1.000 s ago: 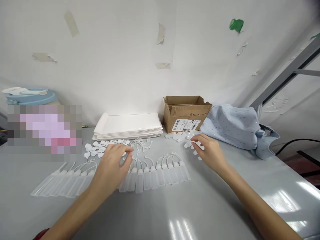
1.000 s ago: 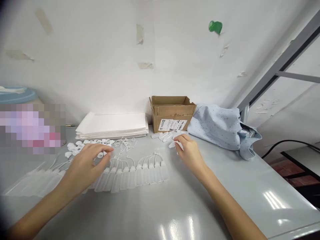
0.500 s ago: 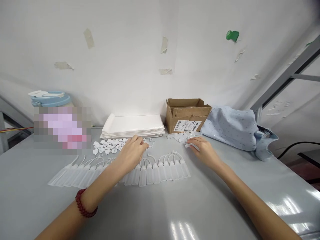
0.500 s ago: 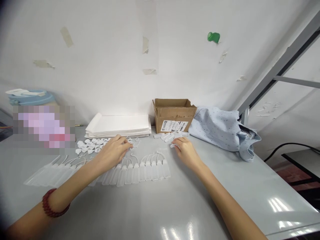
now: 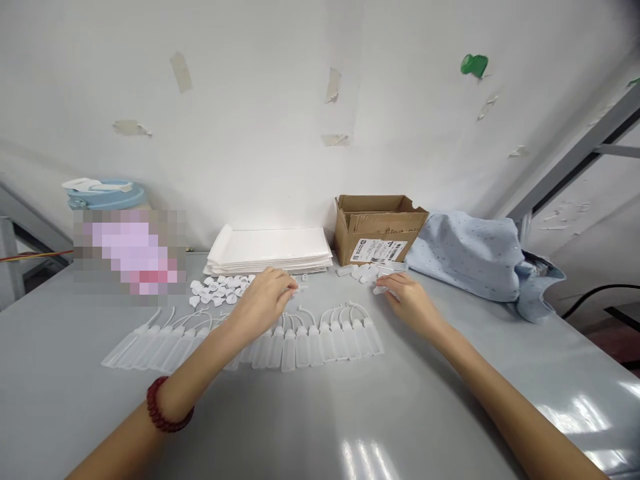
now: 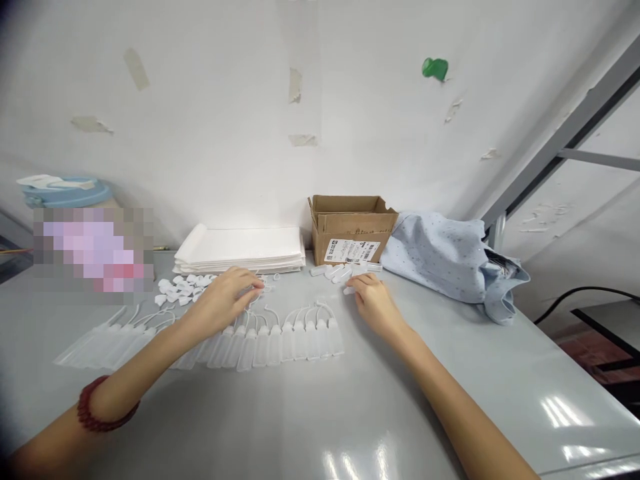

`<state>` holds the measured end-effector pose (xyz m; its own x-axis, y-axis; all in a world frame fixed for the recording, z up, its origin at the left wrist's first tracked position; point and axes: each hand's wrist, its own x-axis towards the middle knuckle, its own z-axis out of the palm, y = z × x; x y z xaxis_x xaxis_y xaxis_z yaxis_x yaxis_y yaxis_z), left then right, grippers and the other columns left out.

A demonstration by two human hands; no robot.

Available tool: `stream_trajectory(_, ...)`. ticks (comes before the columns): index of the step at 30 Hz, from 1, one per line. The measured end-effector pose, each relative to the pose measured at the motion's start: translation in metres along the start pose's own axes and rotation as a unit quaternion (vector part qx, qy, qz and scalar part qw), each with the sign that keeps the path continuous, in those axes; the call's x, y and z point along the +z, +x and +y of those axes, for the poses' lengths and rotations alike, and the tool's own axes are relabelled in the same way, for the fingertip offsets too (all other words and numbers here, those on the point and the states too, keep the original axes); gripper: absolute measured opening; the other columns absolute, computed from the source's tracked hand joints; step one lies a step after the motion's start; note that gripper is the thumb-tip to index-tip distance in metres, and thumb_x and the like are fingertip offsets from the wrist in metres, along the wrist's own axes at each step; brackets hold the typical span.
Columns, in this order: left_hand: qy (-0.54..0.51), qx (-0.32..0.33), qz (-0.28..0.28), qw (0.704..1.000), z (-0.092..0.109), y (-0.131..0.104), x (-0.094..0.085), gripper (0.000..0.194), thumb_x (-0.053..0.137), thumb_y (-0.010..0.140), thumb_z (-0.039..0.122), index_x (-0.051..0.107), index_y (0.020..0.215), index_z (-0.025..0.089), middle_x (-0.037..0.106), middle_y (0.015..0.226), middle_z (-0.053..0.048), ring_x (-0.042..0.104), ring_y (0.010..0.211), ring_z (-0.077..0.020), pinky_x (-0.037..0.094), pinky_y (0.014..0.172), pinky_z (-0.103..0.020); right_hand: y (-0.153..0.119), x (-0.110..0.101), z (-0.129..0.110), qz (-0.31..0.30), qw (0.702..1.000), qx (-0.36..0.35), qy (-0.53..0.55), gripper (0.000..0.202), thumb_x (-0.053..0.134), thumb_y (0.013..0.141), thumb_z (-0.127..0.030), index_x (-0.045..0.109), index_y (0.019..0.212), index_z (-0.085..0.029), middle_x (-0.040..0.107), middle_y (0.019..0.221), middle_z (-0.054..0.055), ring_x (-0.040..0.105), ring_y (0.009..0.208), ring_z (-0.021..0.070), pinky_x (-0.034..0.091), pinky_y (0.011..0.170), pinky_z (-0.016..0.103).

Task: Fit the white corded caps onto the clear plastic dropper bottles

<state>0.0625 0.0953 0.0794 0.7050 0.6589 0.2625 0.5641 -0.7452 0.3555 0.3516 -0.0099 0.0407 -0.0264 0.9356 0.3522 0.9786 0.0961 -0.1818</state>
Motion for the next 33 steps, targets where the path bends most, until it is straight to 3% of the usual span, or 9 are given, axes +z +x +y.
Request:
stream_trajectory(6,-0.118,-0.089,0.039,0.988,0.006,0.011,-0.009,0.019,0.050,0.083,0.028,0.067,0.079,0.019,0.071,0.087,-0.003,0.062,0.082,-0.0206,0.047,0.074,-0.033,0.001,0.003,-0.002,-0.002,1.000,-0.004,-0.016,0.037,0.042,0.076,0.000,0.068,0.098,-0.016,0.072,0.100,0.011,0.062,0.099,0.0275,0.048,0.081,0.039)
stream_trajectory(12,-0.214,-0.163,0.108,0.957,0.010,0.018,-0.015,0.022,0.053,0.081,0.034,0.067,0.080,0.016,0.072,0.082,-0.004,0.065,0.074,-0.0186,0.050,0.066,-0.029,0.001,0.004,-0.004,0.012,1.000,-0.009,-0.027,0.035,0.041,0.078,-0.001,0.067,0.096,-0.016,0.072,0.100,0.012,0.063,0.096,0.0283,0.047,0.074,0.039)
stream_trajectory(15,-0.245,-0.192,0.167,0.936,0.013,0.014,-0.019,0.024,0.054,0.082,0.036,0.066,0.087,0.016,0.072,0.086,-0.005,0.066,0.078,-0.0178,0.051,0.067,-0.027,0.002,0.002,-0.005,0.025,0.999,-0.019,-0.021,0.029,0.045,0.078,-0.004,0.066,0.095,-0.016,0.072,0.096,0.012,0.064,0.093,0.0282,0.046,0.074,0.040)
stream_trajectory(20,-0.310,-0.206,0.251,0.894,0.017,-0.004,-0.020,0.017,0.068,0.075,0.034,0.070,0.080,0.018,0.072,0.079,-0.002,0.066,0.075,-0.0165,0.052,0.066,-0.024,0.003,-0.004,-0.017,0.065,0.997,-0.041,0.002,0.022,0.048,0.083,-0.010,0.064,0.096,-0.017,0.071,0.096,0.011,0.064,0.093,0.0270,0.047,0.076,0.040)
stream_trajectory(23,-0.302,-0.173,0.262,0.900,0.023,-0.021,-0.014,0.011,0.069,0.076,0.030,0.070,0.078,0.020,0.072,0.078,0.000,0.066,0.073,-0.0150,0.053,0.066,-0.023,-0.003,-0.013,-0.040,0.117,0.988,-0.059,0.084,0.018,0.052,0.085,-0.015,0.062,0.099,-0.018,0.071,0.096,0.009,0.065,0.092,0.0240,0.049,0.080,0.038)
stream_trajectory(25,-0.267,-0.099,0.270,0.920,0.030,-0.031,-0.009,0.004,0.066,0.079,0.023,0.069,0.078,0.020,0.071,0.078,0.001,0.066,0.073,-0.0137,0.054,0.068,-0.023,-0.009,-0.020,-0.060,0.131,0.978,-0.039,0.161,0.020,0.057,0.084,-0.015,0.060,0.103,-0.020,0.071,0.098,0.007,0.065,0.094,0.0219,0.051,0.082,0.035)
stream_trajectory(29,-0.196,0.088,0.263,0.941,0.048,-0.044,0.002,0.012,0.062,0.081,0.007,0.067,0.084,0.018,0.070,0.082,0.000,0.066,0.079,-0.0133,0.054,0.073,-0.024,-0.022,-0.034,-0.096,0.087,0.965,-0.040,0.243,0.025,0.062,0.082,-0.013,0.059,0.106,-0.021,0.071,0.099,0.004,0.066,0.093,0.0169,0.052,0.082,0.027)
stream_trajectory(33,-0.214,0.161,0.257,0.928,0.059,-0.052,0.009,0.022,0.059,0.081,-0.002,0.065,0.093,0.015,0.069,0.090,-0.003,0.066,0.085,-0.0132,0.055,0.075,-0.023,-0.031,-0.041,-0.113,0.061,0.954,-0.055,0.290,0.029,0.063,0.081,-0.011,0.058,0.108,-0.020,0.071,0.098,0.002,0.067,0.091,0.0128,0.053,0.082,0.019)
